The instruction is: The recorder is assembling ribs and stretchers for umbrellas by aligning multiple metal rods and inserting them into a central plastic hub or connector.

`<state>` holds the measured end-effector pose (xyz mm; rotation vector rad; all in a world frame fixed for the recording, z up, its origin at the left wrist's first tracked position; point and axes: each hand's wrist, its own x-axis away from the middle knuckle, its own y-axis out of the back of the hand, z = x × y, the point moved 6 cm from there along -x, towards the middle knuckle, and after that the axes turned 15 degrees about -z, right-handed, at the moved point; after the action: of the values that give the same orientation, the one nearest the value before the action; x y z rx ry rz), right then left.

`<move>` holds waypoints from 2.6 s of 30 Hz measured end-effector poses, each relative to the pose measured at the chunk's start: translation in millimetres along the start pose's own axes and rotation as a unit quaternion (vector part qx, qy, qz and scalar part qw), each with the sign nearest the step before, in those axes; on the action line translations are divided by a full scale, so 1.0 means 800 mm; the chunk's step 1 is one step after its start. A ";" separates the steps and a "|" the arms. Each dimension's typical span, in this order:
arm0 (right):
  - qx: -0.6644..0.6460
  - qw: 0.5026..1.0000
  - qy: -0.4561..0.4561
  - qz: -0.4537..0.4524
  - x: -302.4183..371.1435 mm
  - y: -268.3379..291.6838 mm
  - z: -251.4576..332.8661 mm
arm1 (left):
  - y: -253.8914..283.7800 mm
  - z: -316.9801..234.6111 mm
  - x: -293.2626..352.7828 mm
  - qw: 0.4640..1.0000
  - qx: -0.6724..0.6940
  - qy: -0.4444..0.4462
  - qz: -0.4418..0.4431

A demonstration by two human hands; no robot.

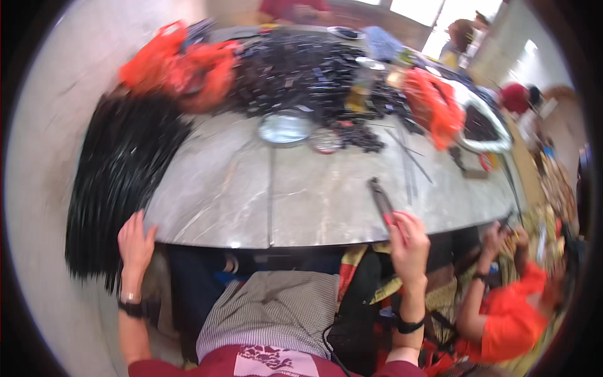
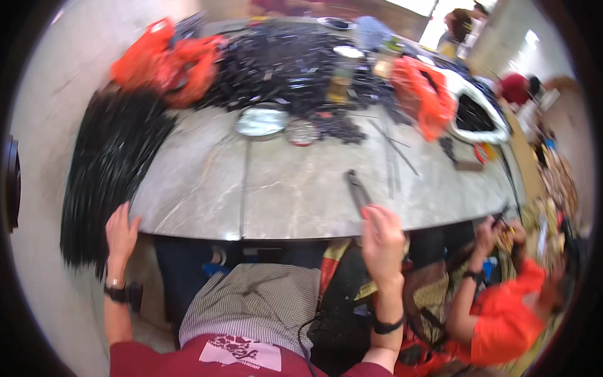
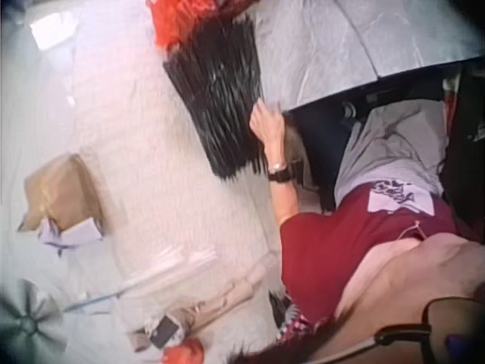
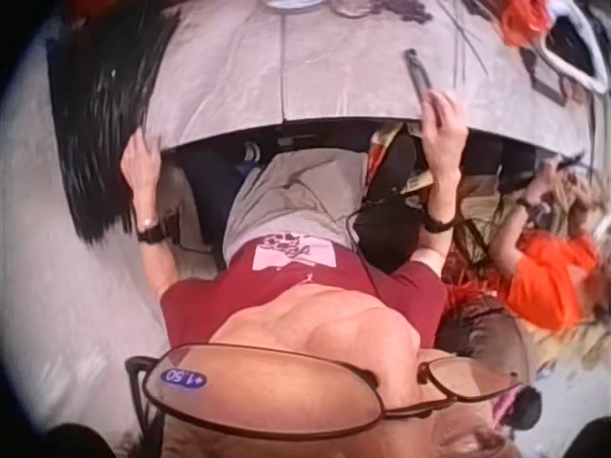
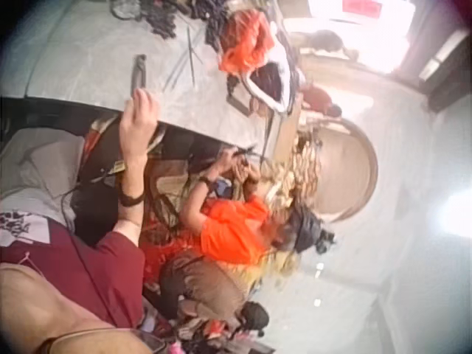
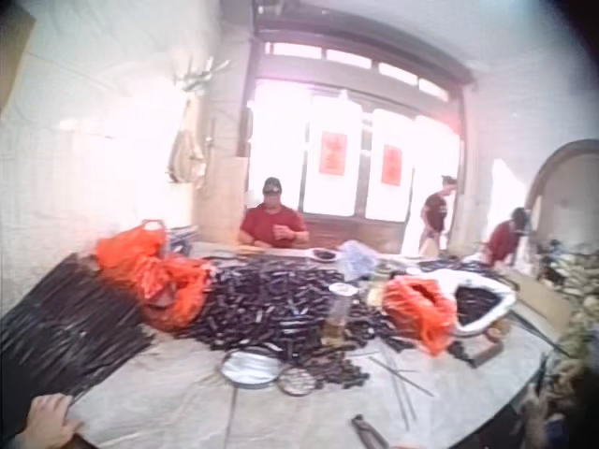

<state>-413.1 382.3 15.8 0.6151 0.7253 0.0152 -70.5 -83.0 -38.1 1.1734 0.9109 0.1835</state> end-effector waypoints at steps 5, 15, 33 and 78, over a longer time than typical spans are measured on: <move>-0.004 1.000 0.020 -0.009 0.019 0.021 0.033 | -0.001 -0.045 -0.026 0.997 0.044 0.035 0.054; -0.095 0.991 0.047 0.077 0.027 -0.022 0.085 | -0.015 -0.033 -0.014 0.998 -0.010 -0.056 0.006; -0.303 0.855 0.066 0.415 0.110 -0.204 0.260 | 0.075 -0.027 0.009 0.946 0.314 0.070 -0.029; -0.385 0.617 -0.437 0.529 0.228 -0.362 0.334 | 0.057 -0.005 0.021 0.983 0.181 0.036 -0.004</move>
<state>-164.2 44.4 -95.7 0.0597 -0.7108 1.0243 -48.0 -51.5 -8.8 1.5067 1.0411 0.0530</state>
